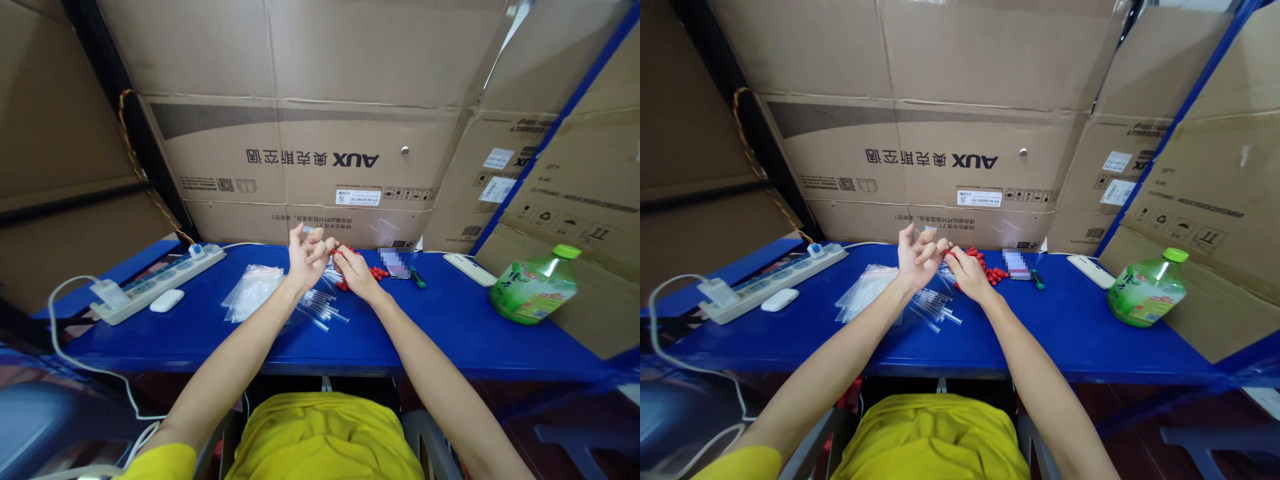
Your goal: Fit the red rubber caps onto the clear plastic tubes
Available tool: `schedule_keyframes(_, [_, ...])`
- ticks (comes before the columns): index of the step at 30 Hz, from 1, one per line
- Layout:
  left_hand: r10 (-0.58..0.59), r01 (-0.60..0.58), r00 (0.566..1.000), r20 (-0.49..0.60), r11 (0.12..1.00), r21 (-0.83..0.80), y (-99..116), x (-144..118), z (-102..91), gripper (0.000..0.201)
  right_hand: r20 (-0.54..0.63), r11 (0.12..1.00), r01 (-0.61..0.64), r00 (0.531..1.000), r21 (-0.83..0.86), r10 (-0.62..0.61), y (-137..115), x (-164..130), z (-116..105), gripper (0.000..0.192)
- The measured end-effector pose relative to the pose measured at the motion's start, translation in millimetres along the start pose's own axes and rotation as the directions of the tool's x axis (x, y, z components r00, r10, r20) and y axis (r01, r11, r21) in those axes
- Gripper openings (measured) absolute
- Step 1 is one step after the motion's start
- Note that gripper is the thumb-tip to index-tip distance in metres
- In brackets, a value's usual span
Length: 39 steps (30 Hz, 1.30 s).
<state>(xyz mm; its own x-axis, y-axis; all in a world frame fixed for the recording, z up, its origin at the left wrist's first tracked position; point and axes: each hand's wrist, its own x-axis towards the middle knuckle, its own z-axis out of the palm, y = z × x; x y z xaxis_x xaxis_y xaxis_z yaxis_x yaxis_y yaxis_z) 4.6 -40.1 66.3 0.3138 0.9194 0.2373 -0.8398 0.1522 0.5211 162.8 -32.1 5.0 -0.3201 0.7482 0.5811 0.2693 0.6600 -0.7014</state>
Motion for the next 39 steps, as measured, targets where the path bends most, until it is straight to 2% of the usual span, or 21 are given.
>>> schedule_keyframes(10, [0.029, -0.029, 0.999, -0.029, 1.0, 0.005, 3, 1, -1.0, 0.053, 0.006, 0.965, -0.122, 0.992, 0.233, 0.124, -9, 1, 0, 0.054])
schedule_keyframes(15, [0.041, -0.039, 0.999, 0.03, 0.997, -0.062, 4, 1, -0.9, 0.052, 0.034, 0.907, -0.172, 0.985, 0.385, 0.172, -18, 3, 1, 0.056])
schedule_keyframes(23, [0.047, -0.04, 0.997, 0.067, 0.995, -0.094, 3, 2, -4.5, 0.052, 0.034, 0.888, -0.121, 0.992, 0.443, 0.118, -22, 5, 1, 0.051])
schedule_keyframes(29, [0.088, -0.088, 0.996, 0.004, 0.996, -0.033, 2, 2, -2.1, 0.054, -0.027, 0.912, -0.082, 0.995, 0.403, 0.101, -21, 5, 3, 0.047])
schedule_keyframes(39, [0.116, -0.116, 0.993, -0.002, 0.993, 0.006, 2, 4, -1.3, 0.056, -0.122, 0.993, -0.007, 0.992, 0.119, 0.021, -20, 4, -3, 0.042])
